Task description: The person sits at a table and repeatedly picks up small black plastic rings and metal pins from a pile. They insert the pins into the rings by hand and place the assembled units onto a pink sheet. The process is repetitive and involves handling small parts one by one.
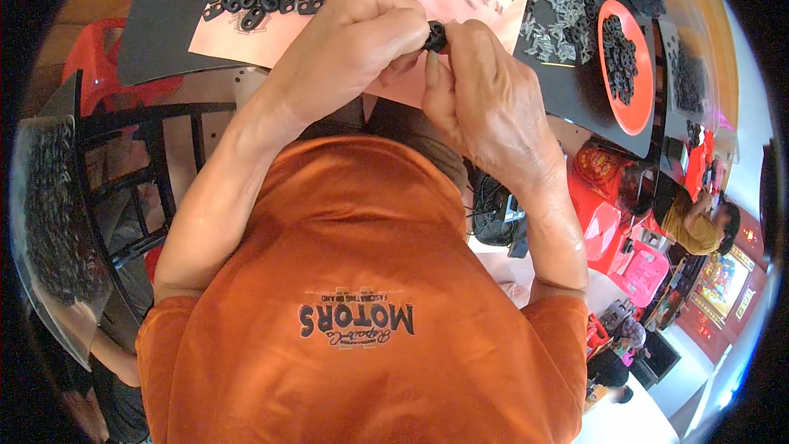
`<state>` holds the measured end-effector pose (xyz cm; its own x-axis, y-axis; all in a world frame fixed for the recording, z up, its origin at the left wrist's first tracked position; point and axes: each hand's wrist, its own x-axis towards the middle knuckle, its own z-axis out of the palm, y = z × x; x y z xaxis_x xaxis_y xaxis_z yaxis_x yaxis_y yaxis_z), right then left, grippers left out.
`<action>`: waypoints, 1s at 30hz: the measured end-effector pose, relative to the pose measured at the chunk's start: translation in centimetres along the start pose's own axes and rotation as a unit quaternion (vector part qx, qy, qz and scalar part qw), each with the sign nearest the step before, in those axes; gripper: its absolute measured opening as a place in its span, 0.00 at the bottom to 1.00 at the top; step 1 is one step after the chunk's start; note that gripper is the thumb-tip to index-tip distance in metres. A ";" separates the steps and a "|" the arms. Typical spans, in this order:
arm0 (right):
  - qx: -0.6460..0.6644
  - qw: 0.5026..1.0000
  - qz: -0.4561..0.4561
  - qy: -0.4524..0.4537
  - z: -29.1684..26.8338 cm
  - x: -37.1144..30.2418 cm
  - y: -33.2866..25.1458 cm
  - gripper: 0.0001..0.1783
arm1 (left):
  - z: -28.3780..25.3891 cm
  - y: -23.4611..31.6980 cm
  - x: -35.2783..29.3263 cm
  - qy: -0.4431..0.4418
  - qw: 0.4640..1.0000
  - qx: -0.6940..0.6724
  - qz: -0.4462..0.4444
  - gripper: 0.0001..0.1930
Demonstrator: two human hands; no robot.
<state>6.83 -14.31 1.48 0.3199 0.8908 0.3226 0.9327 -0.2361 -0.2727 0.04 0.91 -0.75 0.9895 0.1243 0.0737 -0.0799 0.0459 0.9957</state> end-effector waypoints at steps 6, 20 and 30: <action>0.051 0.998 -0.015 0.030 0.3 -0.5 0.9 0.11 | 0.2 0.7 -0.3 0.019 1.000 -0.005 -0.004 0.15; 0.099 0.994 -0.041 0.005 0.1 0.3 1.8 0.19 | -1.2 1.1 -0.4 -0.058 0.992 -0.070 -0.082 0.15; 0.073 0.995 -0.064 0.008 0.3 0.1 1.8 0.19 | -1.0 0.8 -0.5 -0.052 0.991 -0.070 -0.099 0.14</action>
<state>8.51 -14.56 0.75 0.2044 0.9034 0.3768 0.9321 -0.0621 -0.3568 -0.65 1.85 -0.09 0.9940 -0.0042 -0.1096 0.1083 0.1962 0.9746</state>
